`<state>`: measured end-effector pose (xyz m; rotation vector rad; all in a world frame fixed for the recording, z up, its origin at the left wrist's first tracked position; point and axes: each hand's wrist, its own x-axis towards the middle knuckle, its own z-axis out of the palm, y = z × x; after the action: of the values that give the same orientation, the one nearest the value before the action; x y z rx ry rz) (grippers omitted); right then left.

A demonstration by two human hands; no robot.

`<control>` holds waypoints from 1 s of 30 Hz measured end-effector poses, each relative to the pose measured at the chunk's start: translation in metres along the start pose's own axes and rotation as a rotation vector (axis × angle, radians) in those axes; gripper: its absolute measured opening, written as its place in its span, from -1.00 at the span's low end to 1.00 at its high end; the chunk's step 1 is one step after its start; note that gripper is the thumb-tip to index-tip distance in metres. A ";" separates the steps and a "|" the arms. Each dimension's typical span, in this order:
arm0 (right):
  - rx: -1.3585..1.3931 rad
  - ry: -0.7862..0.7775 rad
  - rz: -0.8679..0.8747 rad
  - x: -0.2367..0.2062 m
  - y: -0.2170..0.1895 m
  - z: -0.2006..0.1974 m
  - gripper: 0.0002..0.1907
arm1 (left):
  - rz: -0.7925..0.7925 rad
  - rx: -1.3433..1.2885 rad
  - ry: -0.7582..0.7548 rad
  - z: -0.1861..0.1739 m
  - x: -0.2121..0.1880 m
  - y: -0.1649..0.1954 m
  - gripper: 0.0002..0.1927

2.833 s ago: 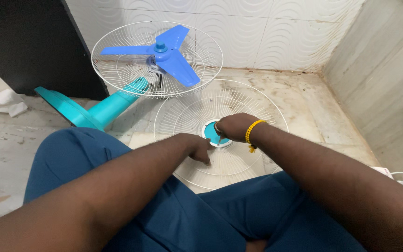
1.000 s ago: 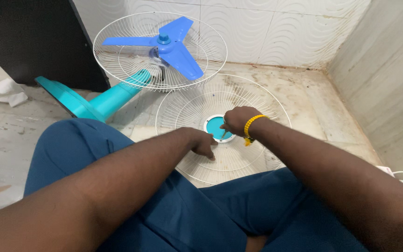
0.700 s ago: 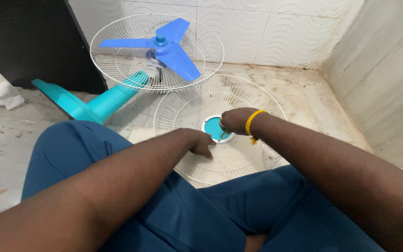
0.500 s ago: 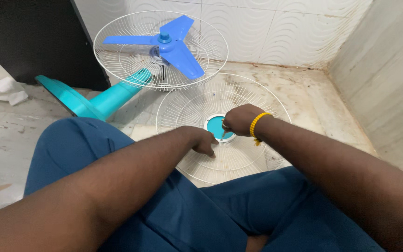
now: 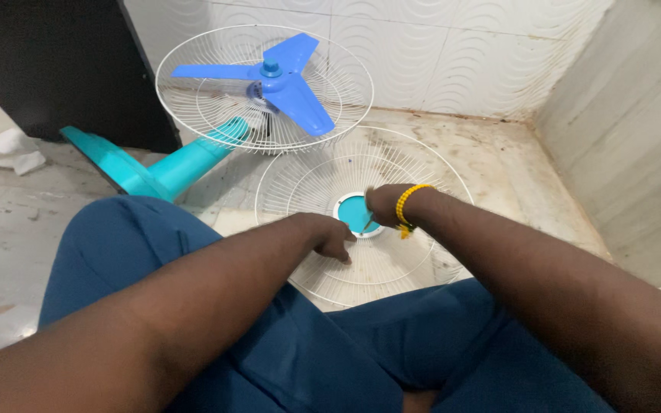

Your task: The person sits on the floor and fastens a blue circular nut onto the center hub of a detached fan guard, twisting it by hand, with a disassembled pedestal fan and its base lying beside them.

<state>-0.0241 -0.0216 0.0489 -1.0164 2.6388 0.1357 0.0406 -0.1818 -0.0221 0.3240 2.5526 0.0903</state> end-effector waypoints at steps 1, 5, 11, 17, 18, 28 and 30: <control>0.027 -0.056 -0.003 -0.006 0.005 -0.004 -0.64 | -0.012 0.015 0.022 -0.002 0.000 0.001 -0.19; -0.161 0.092 -0.241 -0.020 0.010 -0.010 -0.76 | -0.111 -0.019 0.182 -0.005 -0.004 0.000 -0.35; -0.233 0.124 -0.352 -0.022 0.010 -0.001 -0.78 | 0.073 -0.377 0.436 -0.003 0.013 -0.006 -0.41; -0.316 0.166 -0.222 -0.019 -0.010 0.004 -0.80 | 0.061 -0.464 0.366 0.006 0.026 -0.011 -0.46; -0.293 0.176 -0.174 -0.019 -0.017 0.005 -0.76 | 0.056 -0.469 0.363 0.006 0.025 -0.010 -0.47; 0.235 -0.045 0.070 -0.012 -0.034 -0.010 -0.22 | -0.037 -0.815 0.311 0.007 0.018 -0.010 -0.63; 0.407 -0.103 0.083 -0.019 -0.023 -0.016 -0.36 | -0.036 -0.872 0.321 0.007 0.025 -0.011 -0.57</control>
<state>0.0007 -0.0296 0.0708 -0.7418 2.4720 -0.3108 0.0214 -0.1859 -0.0422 -0.0892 2.5283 1.2732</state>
